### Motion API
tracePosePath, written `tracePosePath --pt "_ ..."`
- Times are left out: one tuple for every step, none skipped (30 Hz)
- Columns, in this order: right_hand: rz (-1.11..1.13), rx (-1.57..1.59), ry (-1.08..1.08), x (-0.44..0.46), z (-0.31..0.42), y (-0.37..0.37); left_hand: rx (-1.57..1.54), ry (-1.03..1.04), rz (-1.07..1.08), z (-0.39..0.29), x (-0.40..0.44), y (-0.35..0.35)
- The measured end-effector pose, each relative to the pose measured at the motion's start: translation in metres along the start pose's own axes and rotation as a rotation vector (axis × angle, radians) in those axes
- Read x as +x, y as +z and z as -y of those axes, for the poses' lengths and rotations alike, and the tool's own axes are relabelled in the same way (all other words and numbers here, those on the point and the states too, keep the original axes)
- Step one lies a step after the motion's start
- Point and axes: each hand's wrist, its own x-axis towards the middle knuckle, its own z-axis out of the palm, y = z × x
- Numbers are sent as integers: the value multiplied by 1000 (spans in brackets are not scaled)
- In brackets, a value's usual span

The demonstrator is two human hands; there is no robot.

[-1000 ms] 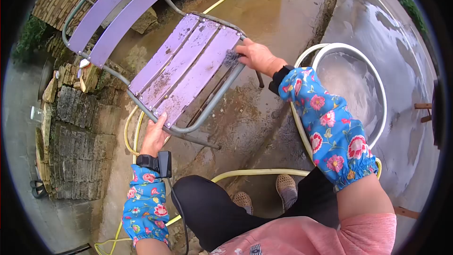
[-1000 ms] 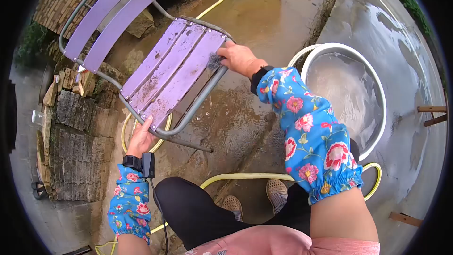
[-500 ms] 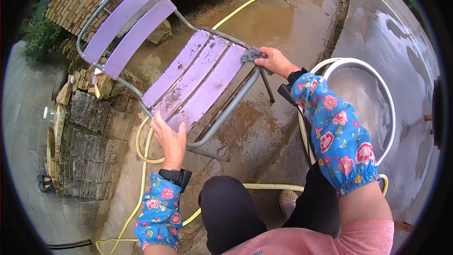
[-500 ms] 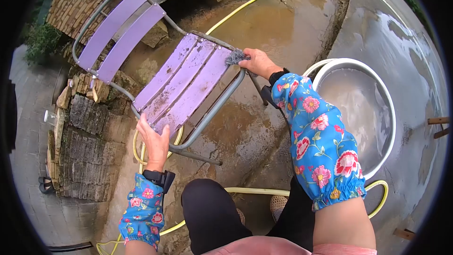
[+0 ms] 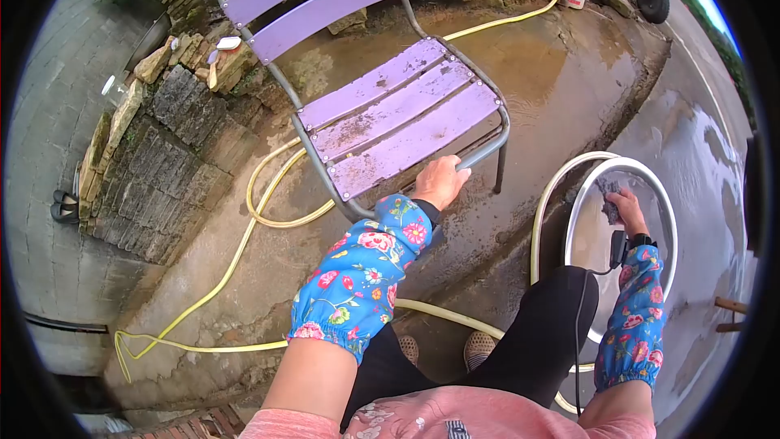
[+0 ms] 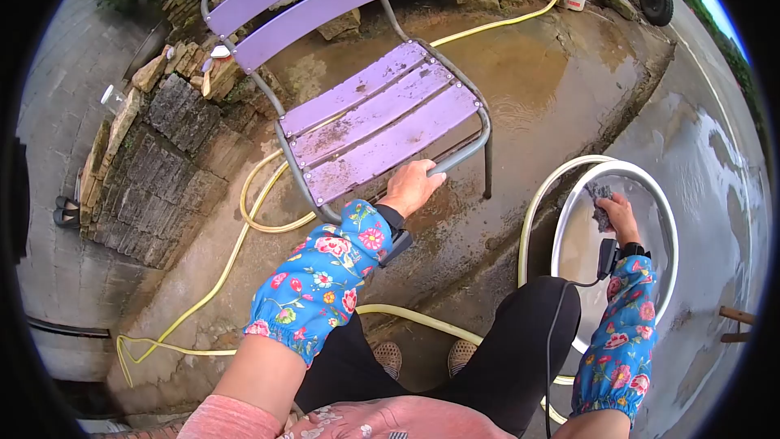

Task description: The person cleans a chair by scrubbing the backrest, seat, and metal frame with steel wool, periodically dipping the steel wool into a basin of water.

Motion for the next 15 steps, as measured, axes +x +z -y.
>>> tracePosePath --pt "6 -21 55 1 -35 -16 16 14 4 2 -8 -5" --pt "-9 -32 113 7 -83 -31 32 36 10 9 -19 -12" --pt "-71 -64 197 6 -114 -41 26 32 68 13 -27 -25" --pt "-147 -118 260 -7 -126 -46 40 63 86 22 -34 -35" --pt "-272 -155 252 -27 -132 -41 62 8 179 28 -42 -49" --pt "-419 -183 117 10 -222 -47 51 -5 289 39 -44 -62" --pt "-564 -230 -16 47 -310 -55 106 100 278 59 -47 -67" --pt "-533 -202 117 42 -301 -41 69 -21 511 61 -43 -83" --pt "-499 -179 251 36 -289 -27 14 -143 666 57 -45 -98" --pt "-283 250 272 16 -230 -14 80 -162 756 60 -42 -106" --pt "-120 446 165 0 -177 1 148 -179 844 65 -43 -109" --pt "6 522 106 -15 -118 10 141 -183 851 70 -46 -110" --pt "216 543 21 -9 -88 8 308 -14 819 73 -51 -111" --pt "289 502 -46 -24 -27 15 469 158 779 73 -55 -110" --pt "396 468 -149 -38 27 23 458 161 785 64 -61 -108"
